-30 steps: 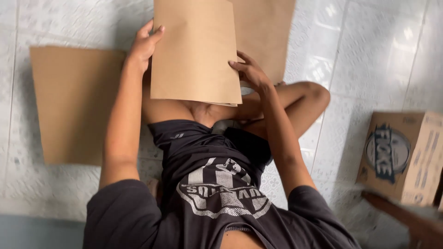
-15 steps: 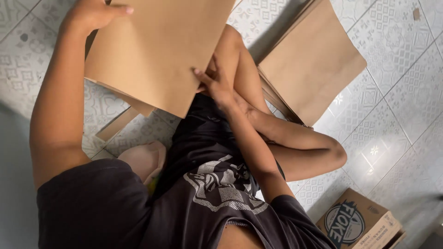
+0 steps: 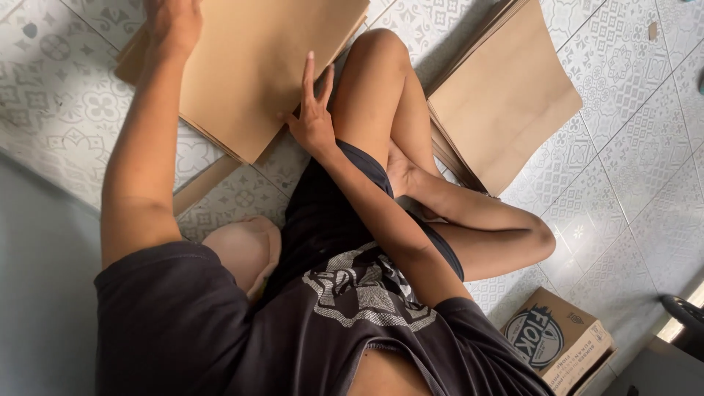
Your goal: The person is sitting on the floor and organizing a stack of brown paper bags by picking them up individually, opening them, and stacking them together.
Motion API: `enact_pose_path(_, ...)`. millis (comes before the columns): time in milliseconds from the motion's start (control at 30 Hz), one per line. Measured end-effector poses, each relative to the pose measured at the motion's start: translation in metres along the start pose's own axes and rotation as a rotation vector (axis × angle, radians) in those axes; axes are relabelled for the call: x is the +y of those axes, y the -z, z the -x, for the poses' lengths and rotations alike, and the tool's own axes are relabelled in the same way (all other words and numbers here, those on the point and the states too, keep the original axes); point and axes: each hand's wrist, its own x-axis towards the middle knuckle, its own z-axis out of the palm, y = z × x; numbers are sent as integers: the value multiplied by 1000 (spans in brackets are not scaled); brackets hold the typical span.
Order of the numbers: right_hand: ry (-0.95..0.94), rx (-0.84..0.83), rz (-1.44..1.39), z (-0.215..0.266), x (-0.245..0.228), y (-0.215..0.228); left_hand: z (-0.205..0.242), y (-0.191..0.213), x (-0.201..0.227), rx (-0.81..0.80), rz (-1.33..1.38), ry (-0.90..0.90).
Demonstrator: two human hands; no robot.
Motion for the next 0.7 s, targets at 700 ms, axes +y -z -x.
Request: enact_pose_path(700, -180, -267, -114, -21, 13, 34, -30, 18, 62, 45, -224, -94)
